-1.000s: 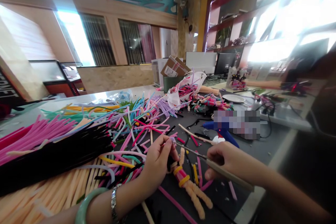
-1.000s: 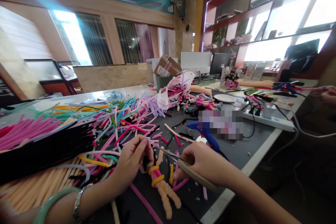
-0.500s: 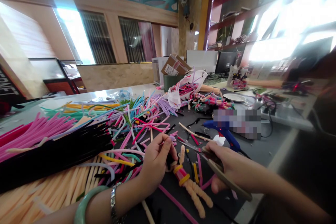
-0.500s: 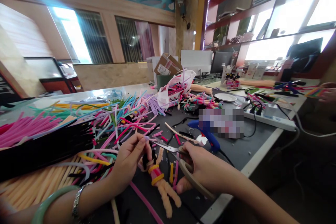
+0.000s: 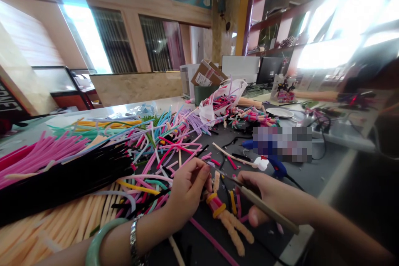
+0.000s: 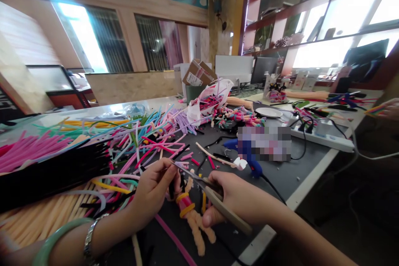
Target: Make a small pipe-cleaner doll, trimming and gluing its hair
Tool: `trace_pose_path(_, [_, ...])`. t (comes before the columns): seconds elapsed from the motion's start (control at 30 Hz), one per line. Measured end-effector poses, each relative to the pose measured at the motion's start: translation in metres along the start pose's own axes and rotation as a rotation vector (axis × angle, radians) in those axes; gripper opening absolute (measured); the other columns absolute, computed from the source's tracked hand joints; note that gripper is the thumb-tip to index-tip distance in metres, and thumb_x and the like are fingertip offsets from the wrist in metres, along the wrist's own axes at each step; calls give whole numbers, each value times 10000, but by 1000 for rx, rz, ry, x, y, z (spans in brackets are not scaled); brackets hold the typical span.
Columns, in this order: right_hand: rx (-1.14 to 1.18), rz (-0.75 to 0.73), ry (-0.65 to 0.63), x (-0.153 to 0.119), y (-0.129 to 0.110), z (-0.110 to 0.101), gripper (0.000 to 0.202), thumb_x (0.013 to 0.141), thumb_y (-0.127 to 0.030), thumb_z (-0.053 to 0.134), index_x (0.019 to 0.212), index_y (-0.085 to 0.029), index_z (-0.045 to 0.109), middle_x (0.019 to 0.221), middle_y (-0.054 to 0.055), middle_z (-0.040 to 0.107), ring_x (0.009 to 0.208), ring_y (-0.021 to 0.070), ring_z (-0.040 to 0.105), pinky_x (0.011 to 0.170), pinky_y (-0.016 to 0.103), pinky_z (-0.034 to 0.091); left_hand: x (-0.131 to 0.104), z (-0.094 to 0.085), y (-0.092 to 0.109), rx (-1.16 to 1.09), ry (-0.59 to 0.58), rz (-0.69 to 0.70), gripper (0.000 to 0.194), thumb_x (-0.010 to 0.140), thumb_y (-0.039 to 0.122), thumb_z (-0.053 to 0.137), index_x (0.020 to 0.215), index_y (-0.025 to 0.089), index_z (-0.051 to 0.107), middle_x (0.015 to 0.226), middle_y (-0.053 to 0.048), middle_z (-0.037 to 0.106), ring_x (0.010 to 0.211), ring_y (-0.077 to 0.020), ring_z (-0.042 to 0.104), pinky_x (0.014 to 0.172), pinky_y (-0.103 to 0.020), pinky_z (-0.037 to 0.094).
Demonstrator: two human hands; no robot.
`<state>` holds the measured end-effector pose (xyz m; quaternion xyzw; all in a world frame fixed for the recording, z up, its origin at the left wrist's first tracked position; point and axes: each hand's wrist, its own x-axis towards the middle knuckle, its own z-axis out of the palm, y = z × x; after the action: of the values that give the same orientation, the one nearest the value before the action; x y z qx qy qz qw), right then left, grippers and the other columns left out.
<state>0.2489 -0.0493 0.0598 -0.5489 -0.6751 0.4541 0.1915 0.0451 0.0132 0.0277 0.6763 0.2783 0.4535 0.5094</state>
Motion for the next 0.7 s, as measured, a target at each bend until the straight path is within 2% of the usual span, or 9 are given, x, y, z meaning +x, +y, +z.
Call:
trace_pose_path(0.17, [126,-3,-58,3,5,1,590,544,-539,799,894,-178,489,788,-15,576,670,141,516,537,221,399,1,0,2,-5,12,-12,326,852,446,530,682,169,502,498,31,526,416,-83,475,402,-187,377])
trace_pose_path(0.27, [98,-40,-24,6,12,1,562,557,-519,805,876,-177,494,793,-12,586,715,151,516,571,221,391,2,0,1,-18,11,-21,324,857,436,524,678,167,498,479,44,501,400,-73,457,392,-177,363])
trace_pose_path(0.5, [93,-48,3,10,20,2,558,552,-577,786,820,-177,505,670,-63,458,598,97,395,487,194,302,3,-2,-3,-42,34,-48,294,861,419,523,718,163,505,481,48,508,393,-72,449,381,-177,366])
trace_pose_path(0.7, [132,-36,26,10,18,4,529,613,-605,731,822,-166,520,721,-27,523,644,123,469,539,212,383,5,-1,-4,-70,51,-83,258,831,403,564,757,159,523,488,42,546,386,-80,476,371,-183,377])
